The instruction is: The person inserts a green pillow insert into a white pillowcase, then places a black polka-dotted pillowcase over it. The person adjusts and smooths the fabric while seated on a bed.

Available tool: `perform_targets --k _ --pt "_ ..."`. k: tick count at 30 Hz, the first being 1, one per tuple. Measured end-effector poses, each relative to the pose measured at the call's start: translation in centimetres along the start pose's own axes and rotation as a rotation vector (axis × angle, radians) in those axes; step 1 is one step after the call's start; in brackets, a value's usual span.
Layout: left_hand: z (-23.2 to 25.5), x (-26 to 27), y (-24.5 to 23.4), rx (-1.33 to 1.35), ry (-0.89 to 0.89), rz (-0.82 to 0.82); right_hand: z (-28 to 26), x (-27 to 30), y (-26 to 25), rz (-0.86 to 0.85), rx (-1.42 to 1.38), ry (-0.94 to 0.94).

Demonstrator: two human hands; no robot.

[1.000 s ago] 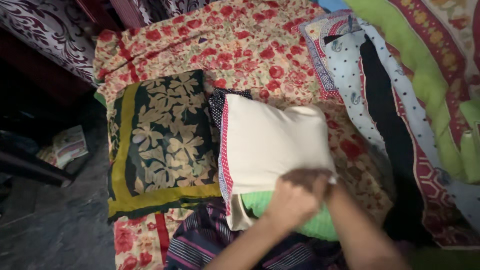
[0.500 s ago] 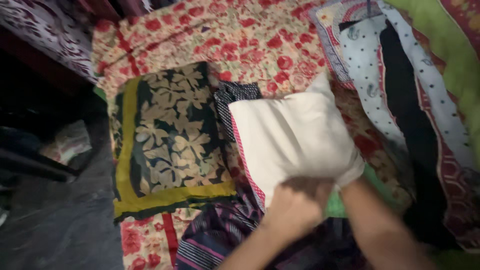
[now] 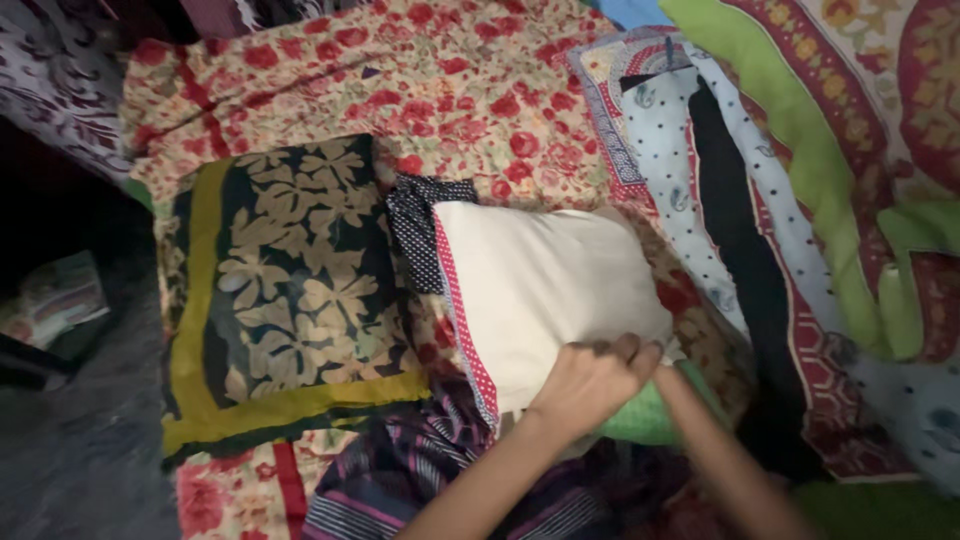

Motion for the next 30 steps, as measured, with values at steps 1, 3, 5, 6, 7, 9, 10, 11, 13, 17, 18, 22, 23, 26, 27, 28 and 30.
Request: perform_targets --k 1,3,5,6,7,9,10,11,13,17,18,22,23,26,27,28,30 --pt "-0.3 0.0 -0.1 -0.011 -0.018 -0.008 -0.8 -0.8 0.6 0.006 -0.021 -0.011" --pt "-1.0 -0.1 0.1 -0.026 -0.054 -0.02 -2.1 -1.7 1.4 0.017 -0.062 -0.022" --pt "-1.4 0.3 0.8 -0.054 -0.05 -0.098 -3.3 -2.0 1.6 0.028 -0.09 -0.025" --pt "-1.4 0.5 1.0 -0.069 -0.048 -0.135 -3.8 -1.7 1.8 0.028 -0.102 -0.028" --pt "-1.5 0.4 1.4 -0.063 -0.066 -0.165 -4.4 -1.4 1.9 0.027 -0.109 -0.031" --pt "-1.8 0.0 2.1 -0.054 -0.104 -0.223 -5.3 0.2 2.8 0.015 -0.127 -0.025" --pt "-2.2 -0.3 2.0 -0.042 -0.116 -0.18 -5.6 1.1 3.8 0.006 -0.136 -0.022" --pt "-2.5 -0.4 2.2 -0.023 -0.128 -0.145 -5.6 2.4 4.5 0.001 -0.149 -0.006" --pt "-2.1 -0.3 2.2 0.011 -0.105 -0.032 -5.5 4.7 5.5 -0.007 -0.16 0.016" --pt "4.8 1.5 0.4 0.039 0.103 -0.118 -4.4 8.1 3.9 -0.007 -0.176 0.055" --pt "6.2 1.9 -0.8 0.086 0.093 -0.171 -4.0 7.3 3.5 -0.012 -0.164 0.049" --pt "4.0 1.0 -7.3 0.163 0.016 0.097 -2.4 0.6 4.7 -0.038 -0.098 -0.027" --pt "2.7 1.0 -7.4 0.133 -0.015 0.048 -2.0 -1.6 5.8 -0.049 -0.089 -0.052" --pt "-1.5 0.8 -5.6 -0.014 -0.056 -0.101 -1.5 -7.9 8.5 -0.066 -0.059 -0.123" --pt "-2.5 1.0 -4.2 -0.088 -0.033 -0.154 -0.9 -9.0 8.3 -0.06 -0.039 -0.132" --pt "-3.8 1.5 -3.9 -0.032 -0.06 -0.05 -0.6 -10.2 8.1 -0.058 -0.023 -0.143" --pt "-6.0 1.9 -2.6 -0.057 -0.125 0.081 -1.6 -13.7 6.8 -0.049 0.009 -0.188"
Point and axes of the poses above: each hand's wrist, its own x-axis away from the middle knuckle, its own y-axis out of the palm, z = x × y, the point moved 7 cm from there along -x, towards the middle knuckle, and after that the axes turned 14 degrees about -x, right-handed, at the moved point
